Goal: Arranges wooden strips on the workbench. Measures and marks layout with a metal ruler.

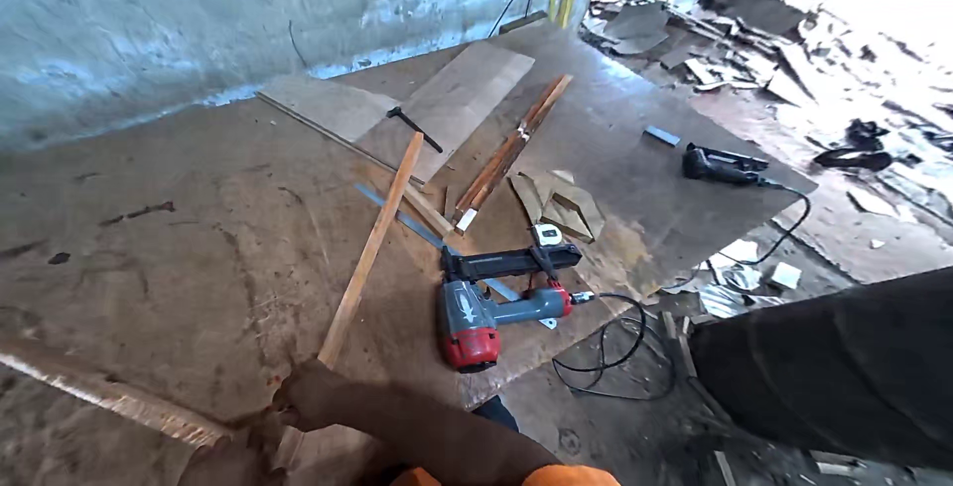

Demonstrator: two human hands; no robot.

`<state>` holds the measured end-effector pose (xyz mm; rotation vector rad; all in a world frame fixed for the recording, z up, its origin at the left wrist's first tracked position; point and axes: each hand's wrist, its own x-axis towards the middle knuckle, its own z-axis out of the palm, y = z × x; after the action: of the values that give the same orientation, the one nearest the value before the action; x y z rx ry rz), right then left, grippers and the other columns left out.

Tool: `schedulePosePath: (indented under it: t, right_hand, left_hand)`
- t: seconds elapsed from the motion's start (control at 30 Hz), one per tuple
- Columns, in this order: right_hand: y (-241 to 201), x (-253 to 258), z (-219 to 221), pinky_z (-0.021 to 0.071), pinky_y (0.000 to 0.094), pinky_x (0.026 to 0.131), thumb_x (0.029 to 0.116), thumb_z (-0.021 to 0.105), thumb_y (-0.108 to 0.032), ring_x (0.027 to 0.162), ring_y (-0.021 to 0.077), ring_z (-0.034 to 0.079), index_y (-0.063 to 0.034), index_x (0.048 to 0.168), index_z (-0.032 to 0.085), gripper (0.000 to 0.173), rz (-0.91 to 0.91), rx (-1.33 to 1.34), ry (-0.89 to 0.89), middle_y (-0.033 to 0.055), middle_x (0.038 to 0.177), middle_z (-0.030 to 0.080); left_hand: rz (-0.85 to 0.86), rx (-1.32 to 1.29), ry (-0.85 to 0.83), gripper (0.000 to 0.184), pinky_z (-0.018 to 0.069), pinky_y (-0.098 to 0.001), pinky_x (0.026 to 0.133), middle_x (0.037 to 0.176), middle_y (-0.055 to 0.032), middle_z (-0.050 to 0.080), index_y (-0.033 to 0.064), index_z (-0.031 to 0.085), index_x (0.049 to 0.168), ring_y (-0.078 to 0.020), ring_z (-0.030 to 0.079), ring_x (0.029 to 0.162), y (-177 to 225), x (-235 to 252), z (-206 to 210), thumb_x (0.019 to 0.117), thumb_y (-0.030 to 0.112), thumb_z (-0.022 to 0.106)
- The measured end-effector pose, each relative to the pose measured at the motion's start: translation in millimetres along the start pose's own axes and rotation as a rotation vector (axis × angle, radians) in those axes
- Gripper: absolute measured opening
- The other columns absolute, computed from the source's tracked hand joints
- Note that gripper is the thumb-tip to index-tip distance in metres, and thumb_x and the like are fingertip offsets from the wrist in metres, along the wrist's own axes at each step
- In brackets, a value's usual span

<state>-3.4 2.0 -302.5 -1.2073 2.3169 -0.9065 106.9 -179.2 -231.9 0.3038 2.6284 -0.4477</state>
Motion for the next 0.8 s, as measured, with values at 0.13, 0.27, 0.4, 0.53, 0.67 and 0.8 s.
schedulePosePath:
  t: [0.13,0.27,0.4,0.53,0.67,0.8]
  right_hand:
    - [13,-26,-50,0.0554,0.0428,0.101,0.1017,0.062,-0.027,0.109,0.0174,0.068,-0.012,0.115,0.074,0.023,0.037,0.406,0.329,0.0051,0.114,0.073]
    - [61,-95,-140,0.0599,0.0487,0.09,0.1004,0.062,-0.031,0.105,0.0186,0.07,-0.0243,0.123,0.071,0.025,0.476,0.244,0.468,0.0001,0.123,0.07]
    - [126,-156,-212,0.0545,0.0581,0.095,0.1012,0.062,-0.025,0.112,0.034,0.066,-0.0121,0.12,0.071,0.024,0.59,0.03,0.589,0.0139,0.119,0.069]
    - [173,-174,-244,0.0538,0.0591,0.095,0.0995,0.064,-0.021,0.115,0.0384,0.064,-0.0075,0.121,0.07,0.027,0.8,-0.083,0.561,0.0176,0.124,0.067]
    - [204,-152,-245,0.0544,0.0595,0.092,0.0939,0.068,-0.014,0.116,0.0411,0.062,-0.0051,0.123,0.068,0.03,0.846,-0.231,0.548,0.0213,0.124,0.064]
    - [218,-153,-247,0.0534,0.0575,0.095,0.0949,0.069,-0.02,0.117,0.0376,0.062,-0.0095,0.123,0.069,0.03,0.824,-0.191,0.515,0.017,0.125,0.065]
  left_hand:
    - [-0.074,-0.254,0.121,0.079,0.0512,-0.0619,0.098,0.135,-0.0109,0.065,0.0196,0.065,0.136,-0.0347,0.062,0.123,14,9,-18,0.0892,0.08,0.046]
    - [-0.115,-0.527,0.268,0.065,0.0505,-0.0596,0.102,0.144,-0.0099,0.059,0.0277,0.057,0.145,-0.0332,0.058,0.129,76,37,-39,0.0936,0.068,0.054]
    - [-0.127,-0.587,0.391,0.061,0.0502,-0.0579,0.101,0.144,-0.0066,0.058,0.0267,0.057,0.144,-0.0329,0.057,0.128,121,104,-71,0.0926,0.059,0.062]
    - [-0.144,-0.542,0.443,0.067,0.0467,-0.0594,0.105,0.151,-0.0093,0.053,0.0261,0.052,0.15,-0.0361,0.054,0.134,147,181,-105,0.0924,0.059,0.061]
    - [0.071,-0.515,0.447,0.06,0.0417,-0.0516,0.115,0.152,-0.005,0.053,0.0227,0.056,0.146,-0.0282,0.049,0.141,175,234,-121,0.0969,0.057,0.054]
    - [0.327,-0.736,0.237,0.072,0.0458,-0.0467,0.113,0.149,-0.0039,0.055,0.0225,0.054,0.148,-0.0229,0.053,0.137,233,235,-140,0.095,0.07,0.051]
